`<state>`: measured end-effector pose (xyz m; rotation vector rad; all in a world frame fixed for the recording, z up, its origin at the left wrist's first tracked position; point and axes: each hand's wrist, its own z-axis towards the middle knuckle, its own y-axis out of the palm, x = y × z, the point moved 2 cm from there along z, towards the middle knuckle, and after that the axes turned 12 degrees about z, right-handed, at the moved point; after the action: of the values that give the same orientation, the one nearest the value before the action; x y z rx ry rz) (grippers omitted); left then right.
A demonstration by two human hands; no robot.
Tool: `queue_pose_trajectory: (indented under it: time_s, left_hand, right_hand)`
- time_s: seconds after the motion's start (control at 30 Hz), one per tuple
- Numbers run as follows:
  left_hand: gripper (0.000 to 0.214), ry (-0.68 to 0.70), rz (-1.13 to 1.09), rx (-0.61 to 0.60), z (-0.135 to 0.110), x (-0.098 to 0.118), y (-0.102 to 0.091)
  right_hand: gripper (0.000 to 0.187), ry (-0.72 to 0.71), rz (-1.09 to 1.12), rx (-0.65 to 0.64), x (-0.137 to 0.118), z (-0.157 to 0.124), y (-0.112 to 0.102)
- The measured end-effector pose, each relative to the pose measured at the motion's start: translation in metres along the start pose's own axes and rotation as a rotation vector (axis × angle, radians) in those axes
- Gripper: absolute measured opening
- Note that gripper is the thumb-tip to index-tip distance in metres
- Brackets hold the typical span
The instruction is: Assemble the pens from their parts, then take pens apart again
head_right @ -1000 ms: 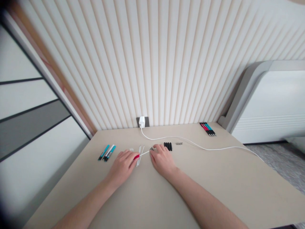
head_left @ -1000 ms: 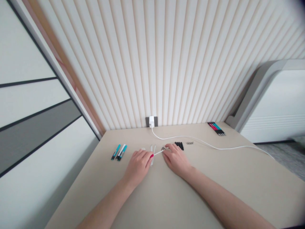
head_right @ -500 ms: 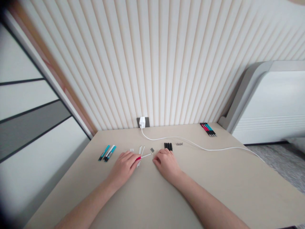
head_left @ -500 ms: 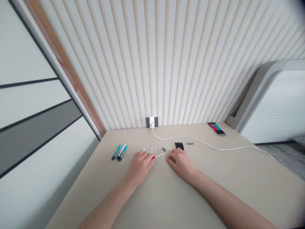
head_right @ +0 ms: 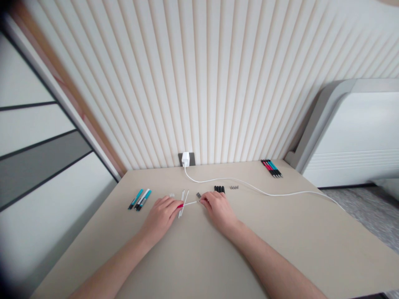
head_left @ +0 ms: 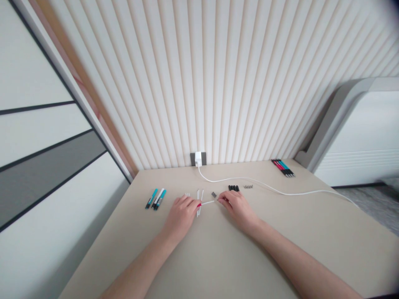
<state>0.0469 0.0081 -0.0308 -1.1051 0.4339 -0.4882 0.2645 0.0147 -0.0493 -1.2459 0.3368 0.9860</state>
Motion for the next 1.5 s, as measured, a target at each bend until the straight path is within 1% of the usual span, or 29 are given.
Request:
queue_pose_trajectory:
  time_s: [0.3,0.7,1.0,1.5]
  left_hand:
    - [0.015,-0.004,-0.009,-0.057,0.0000,0.0015,0.0002]
    - [0.015,-0.019,-0.005,-0.067,-0.0002,0.0005,0.0003]
    - [0.014,-0.002,0.005,-0.082,0.0004,0.0013,-0.0004]
    - [0.015,0.021,0.010,-0.077,0.0004,0.0014,-0.0013]
  right_hand:
    - [0.018,-0.006,-0.022,-0.011,-0.0033,-0.0014,-0.0009]
    - [0.013,-0.003,-0.023,-0.014,0.0014,-0.0010,0.0014]
    - [0.013,-0.012,-0.023,-0.039,-0.0039,-0.0020,0.0019]
    - [0.013,-0.070,0.007,-0.034,-0.0058,-0.0023,0.0030]
